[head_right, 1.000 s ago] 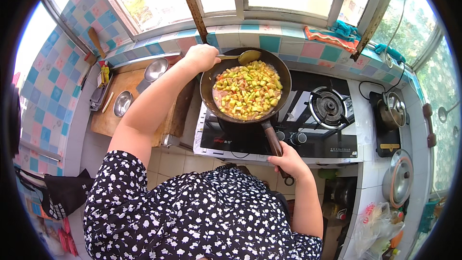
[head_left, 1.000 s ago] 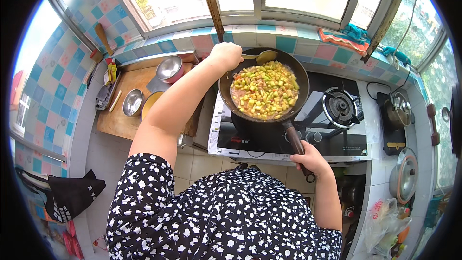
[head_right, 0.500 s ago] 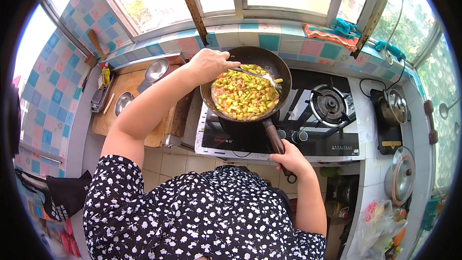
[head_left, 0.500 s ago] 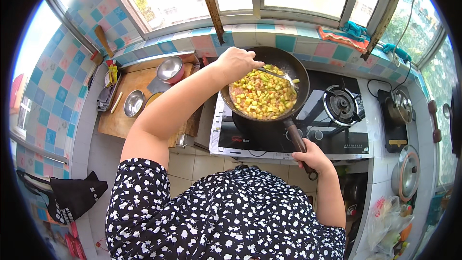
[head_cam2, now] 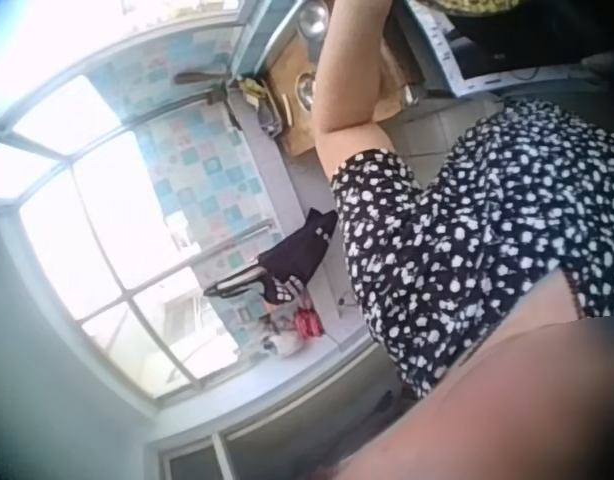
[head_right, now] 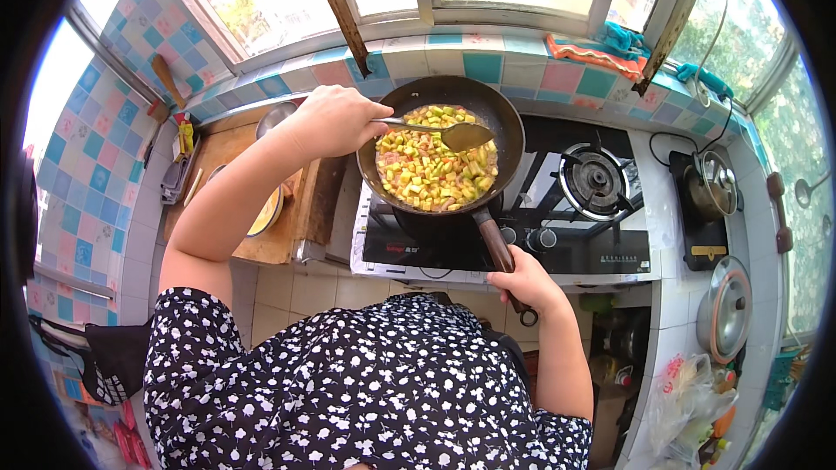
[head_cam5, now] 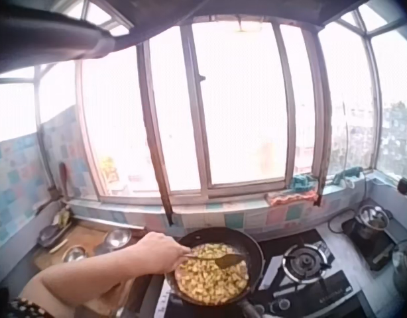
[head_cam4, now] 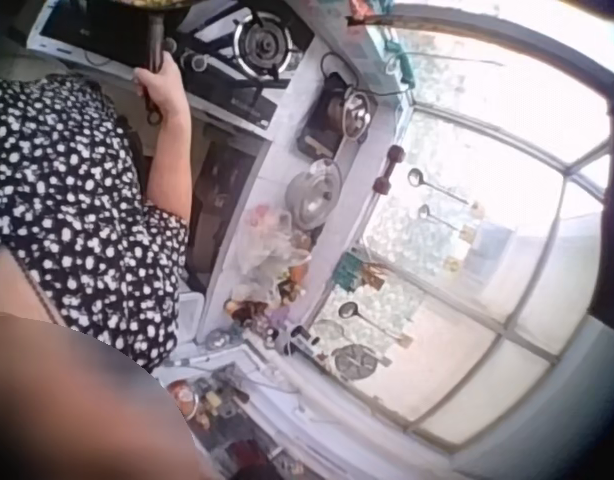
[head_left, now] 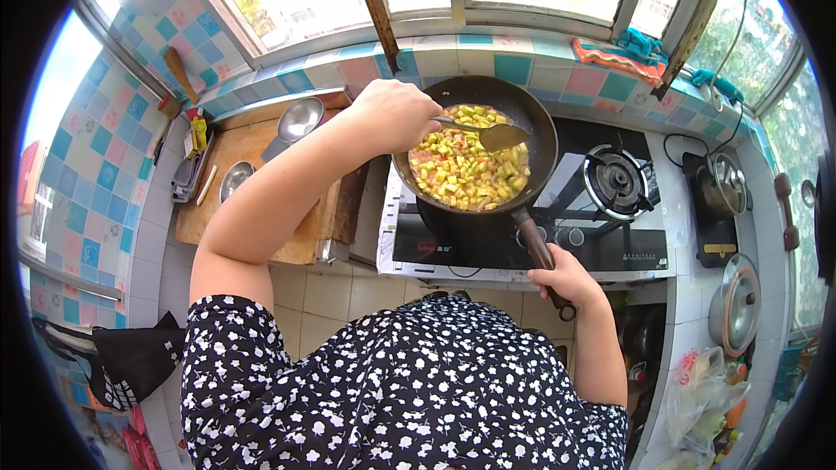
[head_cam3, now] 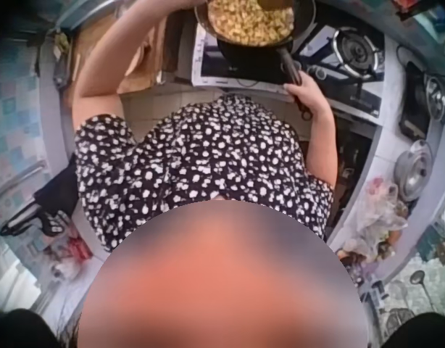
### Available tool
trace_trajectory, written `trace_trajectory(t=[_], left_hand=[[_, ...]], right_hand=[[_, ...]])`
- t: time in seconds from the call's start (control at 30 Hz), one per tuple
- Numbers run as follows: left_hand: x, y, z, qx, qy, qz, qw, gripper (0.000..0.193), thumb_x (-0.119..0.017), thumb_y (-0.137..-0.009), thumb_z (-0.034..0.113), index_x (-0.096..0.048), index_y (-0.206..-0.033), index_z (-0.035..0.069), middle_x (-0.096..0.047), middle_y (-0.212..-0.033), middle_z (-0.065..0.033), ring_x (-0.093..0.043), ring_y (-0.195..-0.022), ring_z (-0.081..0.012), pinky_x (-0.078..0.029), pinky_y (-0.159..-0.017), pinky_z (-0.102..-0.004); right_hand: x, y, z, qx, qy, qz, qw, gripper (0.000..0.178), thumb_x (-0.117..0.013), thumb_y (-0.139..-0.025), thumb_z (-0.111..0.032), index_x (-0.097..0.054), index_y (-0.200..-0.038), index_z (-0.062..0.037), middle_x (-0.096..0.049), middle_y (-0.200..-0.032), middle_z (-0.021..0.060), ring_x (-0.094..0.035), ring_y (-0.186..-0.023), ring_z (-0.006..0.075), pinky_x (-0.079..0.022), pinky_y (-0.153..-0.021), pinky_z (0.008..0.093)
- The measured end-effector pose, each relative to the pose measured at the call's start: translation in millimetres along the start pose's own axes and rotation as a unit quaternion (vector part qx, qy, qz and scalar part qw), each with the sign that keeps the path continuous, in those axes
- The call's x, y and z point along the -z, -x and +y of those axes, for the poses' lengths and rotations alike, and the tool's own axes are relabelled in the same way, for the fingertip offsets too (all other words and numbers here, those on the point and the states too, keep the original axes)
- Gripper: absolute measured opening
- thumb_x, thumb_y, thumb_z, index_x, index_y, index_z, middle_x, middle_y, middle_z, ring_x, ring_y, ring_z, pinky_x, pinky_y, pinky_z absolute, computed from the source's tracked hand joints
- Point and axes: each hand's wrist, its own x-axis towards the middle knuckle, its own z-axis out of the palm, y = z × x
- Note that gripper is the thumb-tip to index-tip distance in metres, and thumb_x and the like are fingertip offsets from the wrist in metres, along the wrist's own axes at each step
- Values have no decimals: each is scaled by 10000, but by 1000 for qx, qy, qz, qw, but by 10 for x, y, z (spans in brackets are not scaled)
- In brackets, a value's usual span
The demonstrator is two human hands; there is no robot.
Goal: The person stir-fries diced vegetables in a wok, retrieves noodles from the refrigerator, boils water in a pot, and adds the noodles to the boiling water. They then add cooked meat to the wok and continue stirring the mixture.
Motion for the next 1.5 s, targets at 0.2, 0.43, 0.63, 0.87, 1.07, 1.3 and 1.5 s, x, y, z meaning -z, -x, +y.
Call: trace_trajectory(t=[0.2, 0.43, 0.63, 0.87, 1.07, 1.3, 1.5], left_hand=[[-43, -175, 185, -18, -53, -53, 997, 321, -535, -919, 332, -664, -1157, 160, -695, -847, -128, -672, -802, -294, -531, -724, -402], [17, -236, 285, -43, -62, -68, 995, 248, -563, -901, 309, -688, -987, 112, -681, -776, -116, -674, -783, -295, -530, -704, -401], [-225, -288, 365, -59, -69, -46, 995, 216, -585, -888, 287, -684, -899, 96, -675, -753, -121, -675, -770, -290, -527, -678, -404], [-213, -478, 369, -117, -93, -22, 989, 136, -621, -811, 199, -693, -817, 84, -672, -734, -122, -674, -724, -287, -529, -630, -393], [-157, -539, 588, -155, -130, -19, 979, 92, -602, -737, 94, -682, -757, 51, -666, -689, -115, -673, -679, -272, -524, -576, -360], [-567, -345, 383, -199, -165, 19, 966, 127, -594, -779, 105, -605, -875, 24, -623, -627, -60, -657, -604, -212, -491, -503, -319], [-976, -165, 706, -163, -206, 128, 956, 322, -576, -782, 103, -619, -1064, -47, -602, -648, -39, -627, -565, -164, -481, -484, -287]], right_hand=[[2, -28, 43, 6, -1, -3, 1000, 371, -673, -774, -94, -486, -1079, 6, -524, -734, 27, -526, -502, 98, -456, -483, 255], [14, -3, 27, -1, 8, 4, 1000, 358, -671, -780, -95, -483, -1070, 2, -535, -731, 26, -540, -504, 103, -454, -471, 257], [-1, -6, -1, -8, 9, 0, 1000, 373, -665, -785, -87, -480, -1096, 2, -531, -729, 26, -536, -501, 103, -454, -470, 260], [-12, 3, -2, -6, 32, 7, 999, 400, -663, -779, -82, -469, -1118, 6, -525, -733, 31, -530, -511, 103, -449, -482, 262], [7, 19, -24, -5, 31, 0, 999, 435, -671, -758, -79, -465, -1129, 17, -521, -730, 29, -520, -519, 100, -442, -485, 256], [10, 24, -41, -8, 28, 1, 1000, 453, -671, -754, -76, -455, -1142, 15, -519, -734, 34, -523, -524, 105, -443, -487, 260], [-11, 10, -50, -13, 48, 1, 999, 373, -669, -754, -73, -461, -1055, -1, -513, -738, 33, -524, -518, 106, -445, -486, 263]])
